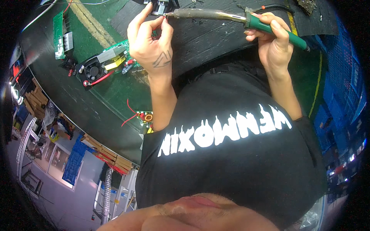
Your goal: Soldering wires to a circuit board and assembling the components into a plastic housing.
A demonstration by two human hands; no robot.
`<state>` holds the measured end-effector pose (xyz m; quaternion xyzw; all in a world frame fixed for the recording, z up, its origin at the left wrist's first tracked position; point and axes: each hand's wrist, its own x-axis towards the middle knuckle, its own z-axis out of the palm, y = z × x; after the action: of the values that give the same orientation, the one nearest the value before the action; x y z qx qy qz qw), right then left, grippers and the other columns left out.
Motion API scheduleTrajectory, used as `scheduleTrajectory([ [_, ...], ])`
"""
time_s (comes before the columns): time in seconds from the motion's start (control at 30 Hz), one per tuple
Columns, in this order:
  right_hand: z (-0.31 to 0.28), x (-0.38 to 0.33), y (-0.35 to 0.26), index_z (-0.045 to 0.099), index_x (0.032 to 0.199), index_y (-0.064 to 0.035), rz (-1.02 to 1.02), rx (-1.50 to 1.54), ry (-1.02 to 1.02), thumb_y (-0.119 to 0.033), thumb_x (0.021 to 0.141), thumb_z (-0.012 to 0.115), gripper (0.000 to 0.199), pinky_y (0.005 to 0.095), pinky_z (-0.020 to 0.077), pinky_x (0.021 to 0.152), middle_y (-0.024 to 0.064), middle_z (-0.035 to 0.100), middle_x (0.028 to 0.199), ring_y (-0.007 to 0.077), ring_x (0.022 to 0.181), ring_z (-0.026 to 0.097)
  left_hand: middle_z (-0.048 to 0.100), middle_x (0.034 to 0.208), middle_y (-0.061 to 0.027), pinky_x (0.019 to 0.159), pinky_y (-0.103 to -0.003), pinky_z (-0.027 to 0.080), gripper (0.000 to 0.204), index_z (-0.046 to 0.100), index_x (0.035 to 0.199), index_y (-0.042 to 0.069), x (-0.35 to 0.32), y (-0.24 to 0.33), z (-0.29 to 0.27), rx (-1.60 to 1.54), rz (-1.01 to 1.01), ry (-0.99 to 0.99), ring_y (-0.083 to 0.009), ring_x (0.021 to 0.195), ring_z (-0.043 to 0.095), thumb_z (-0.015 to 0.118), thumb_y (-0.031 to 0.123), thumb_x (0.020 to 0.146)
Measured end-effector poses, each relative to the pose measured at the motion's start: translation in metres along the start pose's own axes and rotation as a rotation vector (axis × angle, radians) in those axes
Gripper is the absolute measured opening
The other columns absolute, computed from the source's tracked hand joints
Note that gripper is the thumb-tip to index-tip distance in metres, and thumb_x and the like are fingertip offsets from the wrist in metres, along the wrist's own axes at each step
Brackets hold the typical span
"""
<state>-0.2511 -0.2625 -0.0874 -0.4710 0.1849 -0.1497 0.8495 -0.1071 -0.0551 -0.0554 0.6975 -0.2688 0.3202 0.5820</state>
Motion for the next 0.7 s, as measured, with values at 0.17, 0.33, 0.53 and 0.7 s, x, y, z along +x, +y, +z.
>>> scheduleTrajectory([
  [0.17,0.000,-0.001,0.000,0.062,0.099,0.0004,-0.019,-0.016,-0.019,-0.020,0.094,0.046,0.027,0.0328,0.0545,0.066,0.0161,0.059,0.108,0.0231,0.073,0.064,0.066,0.104,-0.0186,0.078,-0.036,0.052,0.012,0.064,0.081,-0.002,-0.005,0.009,-0.015,0.479,-0.140,-0.433,-0.0313,0.090,0.063,0.071,-0.004,0.071],
  [0.33,0.000,-0.002,0.000,0.062,0.099,0.0003,-0.035,-0.008,-0.021,-0.020,0.094,0.046,0.027,0.0332,0.0542,0.066,0.0158,0.059,0.107,0.0234,0.073,0.064,0.066,0.104,-0.0184,0.076,-0.035,0.052,0.012,0.065,0.081,-0.002,-0.008,0.011,-0.021,0.435,-0.216,-0.414,-0.0306,0.090,0.062,0.070,-0.004,0.071],
  [0.53,0.001,-0.001,-0.001,0.063,0.099,0.0002,-0.023,0.007,-0.020,-0.021,0.093,0.046,0.027,0.0331,0.0538,0.066,0.0160,0.060,0.108,0.0234,0.073,0.063,0.066,0.104,-0.0184,0.076,-0.035,0.052,0.011,0.064,0.081,-0.002,-0.005,0.013,-0.018,0.455,-0.175,-0.419,-0.0303,0.091,0.062,0.070,-0.004,0.071],
  [0.7,0.001,-0.001,-0.002,0.063,0.099,0.0000,-0.014,0.037,-0.014,-0.021,0.093,0.047,0.027,0.0331,0.0537,0.066,0.0159,0.060,0.109,0.0234,0.073,0.063,0.066,0.104,-0.0182,0.078,-0.035,0.052,0.012,0.065,0.081,-0.001,-0.006,0.013,-0.019,0.464,-0.172,-0.421,-0.0306,0.091,0.062,0.071,-0.004,0.070],
])
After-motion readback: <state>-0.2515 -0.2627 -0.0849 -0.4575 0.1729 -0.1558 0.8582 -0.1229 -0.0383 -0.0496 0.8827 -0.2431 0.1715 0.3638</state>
